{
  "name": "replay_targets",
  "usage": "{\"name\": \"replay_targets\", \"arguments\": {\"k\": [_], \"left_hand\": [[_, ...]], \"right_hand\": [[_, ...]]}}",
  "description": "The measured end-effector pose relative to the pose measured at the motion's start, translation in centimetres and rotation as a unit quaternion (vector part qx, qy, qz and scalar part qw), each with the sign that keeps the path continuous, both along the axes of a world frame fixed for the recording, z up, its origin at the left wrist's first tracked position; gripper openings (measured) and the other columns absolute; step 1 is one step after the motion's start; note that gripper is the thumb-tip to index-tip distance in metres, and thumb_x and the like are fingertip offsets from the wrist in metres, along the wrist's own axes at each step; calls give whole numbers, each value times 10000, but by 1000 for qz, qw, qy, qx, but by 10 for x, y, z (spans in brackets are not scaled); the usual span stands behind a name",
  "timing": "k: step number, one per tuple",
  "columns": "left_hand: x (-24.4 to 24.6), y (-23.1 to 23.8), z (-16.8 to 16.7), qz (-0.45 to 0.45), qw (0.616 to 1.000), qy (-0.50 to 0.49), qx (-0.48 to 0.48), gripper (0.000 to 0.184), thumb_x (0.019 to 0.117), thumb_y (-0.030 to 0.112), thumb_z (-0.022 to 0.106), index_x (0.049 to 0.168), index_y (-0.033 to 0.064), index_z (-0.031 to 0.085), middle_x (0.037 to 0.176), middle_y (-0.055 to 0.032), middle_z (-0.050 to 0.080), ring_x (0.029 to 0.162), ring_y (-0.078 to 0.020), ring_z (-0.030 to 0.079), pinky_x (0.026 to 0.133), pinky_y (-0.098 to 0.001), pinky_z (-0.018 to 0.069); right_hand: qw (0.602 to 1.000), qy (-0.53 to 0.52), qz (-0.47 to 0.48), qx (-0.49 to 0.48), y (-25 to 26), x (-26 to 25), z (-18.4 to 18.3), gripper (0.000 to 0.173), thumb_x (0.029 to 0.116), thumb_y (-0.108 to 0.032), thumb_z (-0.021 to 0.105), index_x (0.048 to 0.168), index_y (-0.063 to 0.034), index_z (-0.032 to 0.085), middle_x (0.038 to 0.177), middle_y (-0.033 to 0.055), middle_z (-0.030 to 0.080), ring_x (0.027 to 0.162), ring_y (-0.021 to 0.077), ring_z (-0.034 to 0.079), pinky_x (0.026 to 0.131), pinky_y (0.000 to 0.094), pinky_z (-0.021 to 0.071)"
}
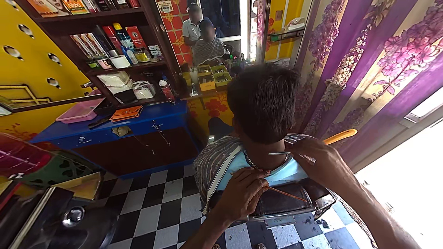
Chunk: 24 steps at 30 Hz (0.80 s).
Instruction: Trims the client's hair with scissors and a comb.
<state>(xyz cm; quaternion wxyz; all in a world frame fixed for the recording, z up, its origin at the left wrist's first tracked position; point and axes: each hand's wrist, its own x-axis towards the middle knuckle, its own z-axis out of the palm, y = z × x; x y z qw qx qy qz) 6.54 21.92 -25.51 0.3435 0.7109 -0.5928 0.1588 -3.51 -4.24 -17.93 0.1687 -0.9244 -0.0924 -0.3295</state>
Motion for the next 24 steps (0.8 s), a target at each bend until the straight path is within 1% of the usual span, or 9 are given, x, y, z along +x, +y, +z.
{"name": "replay_targets", "arguments": {"k": [3, 7, 10, 13, 14, 18, 20, 22, 24], "left_hand": [[0, 0, 1, 3, 1000, 1, -4, 217, 1061, 273, 552, 1087, 170, 742, 1291, 44, 696, 1244, -91, 612, 1114, -328, 454], [0, 0, 0, 4, 1000, 1, -7, 206, 1056, 266, 564, 1090, 170, 742, 1305, 40, 694, 1256, -96, 608, 1114, -331, 458], [0, -1, 0, 5, 1000, 0, -12, 194, 1050, 257, 576, 1084, 169, 745, 1297, 35, 696, 1252, -107, 612, 1108, -338, 468], [-1, 0, 2, 5, 1000, 0, -8, 190, 1049, 248, 579, 1084, 160, 743, 1305, 28, 697, 1265, -119, 613, 1115, -350, 471], [-1, 0, 1, 5, 1000, 1, -8, 189, 1049, 245, 580, 1086, 158, 744, 1309, 28, 698, 1269, -122, 613, 1121, -356, 468], [-2, 0, 1, 7, 1000, 4, -5, 189, 1051, 235, 577, 1092, 161, 746, 1316, 33, 699, 1291, -135, 605, 1141, -369, 453], [-2, 0, 1, 12, 1000, 3, -3, 188, 1050, 234, 578, 1088, 162, 747, 1309, 33, 703, 1286, -139, 610, 1139, -370, 457], [-2, 0, 1, 14, 1000, 3, -1, 187, 1050, 236, 578, 1094, 165, 745, 1314, 32, 700, 1287, -140, 609, 1140, -372, 453], [-2, 0, 1, 16, 1000, 0, 0, 187, 1052, 236, 577, 1100, 166, 744, 1317, 30, 699, 1295, -146, 604, 1145, -374, 450]], "right_hand": [[998, 49, 41, -14, -7, 1, -9, 210, 967, -279, 584, 977, -240, 791, 980, -90, 718, 999, 55, 672, 872, 305, 573], [998, -2, 48, 48, -16, 16, 8, 194, 947, -217, 629, 1045, -171, 789, 1075, -19, 733, 1050, 105, 683, 914, 355, 575], [994, 6, 99, 36, -34, 26, 5, 181, 966, -232, 631, 1052, -189, 784, 1067, -53, 719, 1060, 76, 661, 929, 310, 564], [983, 50, 174, -2, -50, 32, -5, 196, 965, -214, 608, 1032, -223, 791, 1033, -96, 711, 1036, 37, 654, 913, 260, 563], [980, 62, 187, -1, -55, 35, -6, 201, 967, -212, 598, 1028, -226, 789, 1033, -102, 712, 1038, 34, 654, 915, 264, 561], [971, 26, 220, 89, -73, 60, -7, 137, 960, -167, 645, 1007, -140, 770, 1035, -44, 719, 1054, 86, 663, 965, 294, 557], [967, 46, 238, 72, -79, 67, -12, 139, 956, -152, 636, 994, -148, 770, 1031, -51, 718, 1054, 88, 656, 961, 302, 546], [962, 74, 260, 27, -81, 67, -17, 178, 974, -167, 600, 986, -177, 777, 1017, -74, 706, 1041, 68, 647, 944, 280, 541], [958, 78, 276, 11, -85, 65, -16, 209, 989, -178, 581, 978, -201, 788, 1014, -90, 708, 1053, 66, 639, 952, 277, 531]]}}
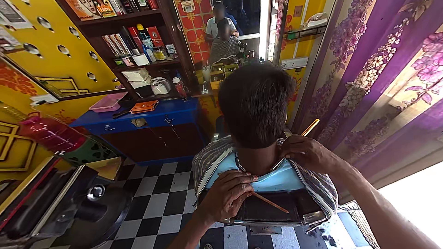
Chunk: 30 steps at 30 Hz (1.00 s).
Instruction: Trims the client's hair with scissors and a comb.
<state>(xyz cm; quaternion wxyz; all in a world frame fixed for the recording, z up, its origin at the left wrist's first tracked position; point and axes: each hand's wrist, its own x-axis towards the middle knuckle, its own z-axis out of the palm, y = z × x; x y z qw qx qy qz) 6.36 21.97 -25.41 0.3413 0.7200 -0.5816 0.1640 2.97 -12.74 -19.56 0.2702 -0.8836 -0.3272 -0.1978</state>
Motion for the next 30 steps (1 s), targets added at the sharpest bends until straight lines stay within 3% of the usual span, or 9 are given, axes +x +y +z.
{"name": "replay_targets", "arguments": {"k": [5, 8, 10, 12, 14, 16, 19, 23, 30], "left_hand": [[-1, -1, 2, -4, 1000, 2, -6, 171, 1043, 215, 594, 1099, 155, 744, 1325, 7, 695, 1302, -168, 603, 1158, -391, 445], [0, -1, 3, -6, 1000, 1, -12, 157, 1035, 205, 612, 1094, 144, 743, 1326, -2, 694, 1305, -175, 603, 1161, -388, 445], [1, -1, 3, -13, 1000, 4, -19, 152, 1031, 205, 623, 1093, 139, 746, 1331, -16, 692, 1304, -180, 605, 1160, -387, 447], [2, 2, 5, -26, 999, 13, -43, 153, 1034, 203, 618, 1103, 142, 740, 1336, -30, 686, 1303, -186, 605, 1163, -400, 443], [9, 12, 14, -8, 995, 11, -98, 158, 1049, 215, 591, 1127, 166, 720, 1280, -7, 706, 1245, -157, 633, 1136, -398, 460], [25, 27, 32, 58, 984, 9, -167, 148, 1061, 245, 565, 1116, 223, 701, 1166, 75, 719, 1155, -82, 645, 1076, -350, 489], [67, 45, 57, 120, 965, 24, -230, 141, 1040, 236, 603, 1108, 201, 722, 1116, 65, 712, 1104, -92, 645, 992, -320, 530], [117, 49, 50, 72, 968, 82, -227, 155, 1024, 163, 616, 1094, 92, 735, 1113, -23, 706, 1047, -134, 661, 937, -335, 556], [143, 28, 54, 6, 989, 74, -128, 199, 1040, 180, 599, 1170, 100, 727, 1109, -70, 698, 963, -177, 694, 840, -381, 595]], "right_hand": [[959, -60, -192, 201, -16, -26, -5, 154, 969, -87, 614, 1064, -77, 735, 1101, 27, 705, 1034, 120, 685, 903, 323, 600], [917, -53, -365, 154, -33, -47, -38, 202, 1014, -124, 593, 1158, -71, 725, 1147, 98, 700, 1040, 224, 686, 900, 454, 577], [918, -67, -383, 76, -38, -63, -59, 248, 1016, -114, 532, 1139, -67, 743, 1136, 128, 705, 1061, 299, 680, 918, 529, 553], [901, -87, -408, 117, -30, -83, -62, 240, 1006, -128, 542, 1103, -14, 730, 1115, 158, 700, 1026, 279, 690, 891, 482, 577], [852, -90, -452, 247, -12, -101, -52, 263, 1003, -113, 588, 1156, 92, 649, 1117, 212, 676, 971, 235, 681, 863, 429, 578], [804, -100, -471, 349, 8, -115, -48, 289, 985, -126, 603, 1205, 62, 613, 1080, 81, 648, 905, 64, 644, 826, 277, 573], [786, -107, -438, 423, 43, -129, -56, 239, 960, -131, 630, 1184, -51, 650, 1021, -71, 686, 870, 7, 664, 798, 221, 585], [786, -111, -464, 394, 104, -141, -64, 197, 963, -107, 640, 1139, -31, 687, 1026, -16, 708, 864, 58, 673, 781, 262, 592], [743, -99, -543, 380, 211, -174, -67, 186, 963, -87, 641, 1121, -16, 710, 1011, 27, 732, 858, 113, 702, 742, 308, 614]]}}
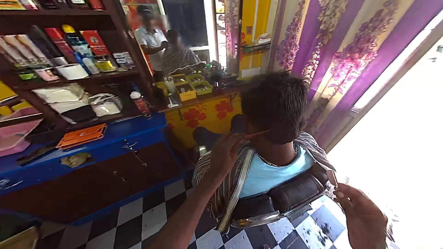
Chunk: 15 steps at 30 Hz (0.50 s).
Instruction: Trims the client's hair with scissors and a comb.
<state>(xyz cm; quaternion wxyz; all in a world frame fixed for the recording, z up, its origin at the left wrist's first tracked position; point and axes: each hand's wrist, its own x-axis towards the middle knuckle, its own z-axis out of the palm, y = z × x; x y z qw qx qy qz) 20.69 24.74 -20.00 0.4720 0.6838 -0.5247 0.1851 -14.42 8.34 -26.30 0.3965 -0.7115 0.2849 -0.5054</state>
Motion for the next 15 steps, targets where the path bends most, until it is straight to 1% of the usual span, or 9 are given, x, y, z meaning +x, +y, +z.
{"name": "replay_targets", "arguments": {"k": [3, 6, 8, 10, 11, 12, 13, 14, 15], "left_hand": [[2, -6, 6, -26, 998, -54, 26, 183, 1032, 157, 606, 1142, 79, 731, 1109, -103, 684, 946, -214, 692, 805, -394, 596], [3, -12, 7, -34, 994, -99, 42, 159, 1002, 106, 630, 1098, 90, 756, 1070, -105, 678, 904, -237, 683, 772, -407, 590], [2, -14, 6, -30, 990, -121, 67, 187, 986, 79, 641, 1128, 110, 758, 1092, -113, 681, 972, -267, 680, 849, -463, 572], [0, -16, 5, -21, 986, -147, 81, 221, 962, 61, 651, 1141, 133, 758, 1119, -119, 690, 1038, -282, 677, 932, -503, 548], [-2, -17, 5, -16, 983, -162, 82, 215, 959, 73, 661, 1137, 145, 758, 1115, -118, 691, 1054, -282, 675, 961, -505, 537], [-4, -17, 6, -11, 980, -182, 81, 213, 943, 69, 681, 1124, 148, 759, 1105, -120, 692, 1056, -287, 676, 964, -503, 537], [-7, -16, 7, -11, 977, -193, 86, 239, 923, 49, 696, 1130, 149, 762, 1130, -129, 694, 1084, -298, 675, 982, -511, 532], [-9, -16, 8, -12, 975, -202, 95, 260, 919, 40, 698, 1142, 159, 758, 1149, -122, 693, 1100, -293, 670, 969, -497, 541], [-11, -17, 7, -13, 972, -213, 101, 264, 913, 42, 704, 1136, 173, 759, 1151, -111, 694, 1093, -284, 672, 918, -464, 561]], "right_hand": [[1000, 21, -22, 6, 32, -27, -7, 156, 962, -63, 652, 1098, -20, 712, 1053, 44, 730, 885, 132, 710, 753, 332, 623], [998, 50, -45, 5, 51, -49, -15, 186, 964, -50, 644, 1134, -6, 705, 1103, 61, 713, 929, 124, 704, 780, 319, 624], [997, 51, -62, 6, 54, -53, -19, 185, 956, -34, 655, 1130, 3, 704, 1109, 74, 716, 925, 132, 710, 771, 322, 627], [996, 58, -73, 7, 52, -49, -17, 185, 958, -45, 656, 1129, -1, 711, 1103, 75, 719, 915, 127, 711, 763, 315, 627], [996, 60, -72, 6, 49, -44, -17, 189, 964, -63, 655, 1133, -5, 716, 1105, 79, 721, 920, 131, 711, 767, 318, 624], [996, 59, -67, 2, 46, -37, -17, 185, 968, -76, 654, 1128, -8, 718, 1108, 82, 718, 927, 131, 709, 773, 318, 623], [996, 59, -66, -5, 43, -28, -17, 181, 963, -93, 658, 1112, -15, 728, 1096, 77, 721, 917, 125, 710, 766, 310, 623], [996, 60, -67, -11, 40, -17, -16, 182, 957, -107, 662, 1096, -17, 737, 1081, 76, 723, 900, 124, 712, 754, 305, 625], [996, 59, -69, -9, 38, -6, -13, 181, 953, -111, 663, 1087, -17, 741, 1066, 77, 725, 885, 129, 715, 746, 308, 628]]}}
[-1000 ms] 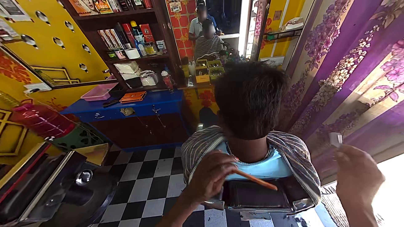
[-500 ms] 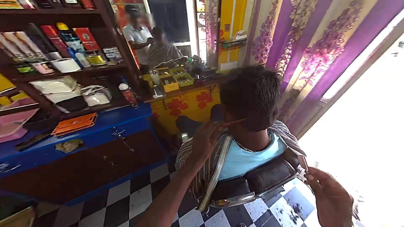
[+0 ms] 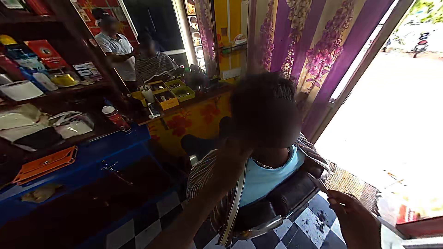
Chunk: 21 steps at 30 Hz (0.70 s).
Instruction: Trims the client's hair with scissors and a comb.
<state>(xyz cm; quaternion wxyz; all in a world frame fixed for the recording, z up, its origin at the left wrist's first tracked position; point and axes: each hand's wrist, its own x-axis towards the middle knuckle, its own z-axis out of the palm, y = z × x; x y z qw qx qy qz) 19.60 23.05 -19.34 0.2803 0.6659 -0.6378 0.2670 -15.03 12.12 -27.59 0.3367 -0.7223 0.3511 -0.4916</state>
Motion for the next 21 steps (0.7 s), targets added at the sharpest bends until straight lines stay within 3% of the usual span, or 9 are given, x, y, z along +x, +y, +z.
{"name": "replay_targets", "arguments": {"k": [4, 6, 8, 10, 13, 15, 17, 19, 21], "left_hand": [[4, 0, -7, -62, 997, -49, 17, 232, 934, 109, 685, 1117, 225, 767, 1124, -49, 693, 1132, -240, 656, 949, -414, 562], [8, 9, -9, -101, 995, 12, -11, 185, 995, 165, 625, 1114, 196, 762, 1131, -24, 699, 1113, -172, 664, 975, -379, 557], [17, 17, -9, -114, 984, 116, -74, 183, 1027, 205, 592, 1108, 140, 742, 1106, -31, 711, 1023, -133, 686, 890, -340, 584], [28, 22, -2, -109, 966, 200, -125, 216, 1045, 204, 580, 1207, 98, 676, 1133, -57, 702, 933, -106, 697, 807, -303, 613], [35, 16, 28, -94, 968, 193, -133, 373, 1052, 140, 546, 1424, 107, 545, 1162, -97, 693, 859, -146, 696, 738, -333, 607], [32, 6, 49, -110, 978, 125, -126, 365, 1030, 65, 539, 1388, 97, 603, 1158, -126, 680, 878, -200, 694, 718, -369, 602], [25, -6, 61, -109, 986, 71, -104, 323, 998, 80, 585, 1299, 127, 691, 1201, -129, 668, 987, -243, 691, 782, -397, 603], [17, -16, 64, -101, 991, 44, -70, 406, 1002, 238, 650, 1397, 147, 624, 1401, -118, 596, 1182, -292, 627, 944, -462, 539], [11, -25, 63, -89, 995, 26, -48, 636, 945, 406, 722, 1491, 142, 526, 1552, -98, 468, 1205, -316, 583, 932, -490, 502]], "right_hand": [[998, -63, 18, 14, -1, 44, 17, 184, 949, -109, 649, 1092, -38, 740, 1049, 74, 736, 874, 161, 719, 736, 320, 627], [995, -98, 21, 18, 3, 59, 32, 180, 946, -108, 656, 1099, -61, 737, 1037, 42, 734, 867, 134, 707, 745, 280, 611], [993, -113, 17, 7, 6, 69, 44, 195, 958, -112, 649, 1128, -74, 736, 1049, 21, 734, 884, 113, 701, 761, 260, 603], [995, -90, 9, -39, 9, 77, 52, 183, 969, -149, 643, 1114, -105, 746, 1071, 1, 721, 910, 90, 693, 775, 242, 601], [983, 37, -27, -178, 12, 92, 72, 206, 998, -198, 558, 1071, -170, 749, 1086, -32, 698, 1026, 70, 660, 897, 274, 562], [955, 110, -40, -271, 9, 105, 82, 258, 993, -131, 511, 1044, -166, 762, 1068, 1, 714, 1033, 155, 670, 908, 398, 542], [928, 171, -43, -327, 1, 117, 88, 309, 950, -66, 505, 1050, -189, 771, 1063, 19, 718, 1018, 223, 675, 844, 457, 543], [916, 205, -26, -343, -6, 124, 92, 329, 933, -35, 517, 1068, -191, 773, 1065, 25, 711, 1023, 237, 675, 857, 474, 541], [910, 220, -19, -351, -11, 131, 96, 327, 928, -4, 520, 1053, -167, 774, 1069, 35, 716, 1032, 237, 672, 887, 477, 526]]}}
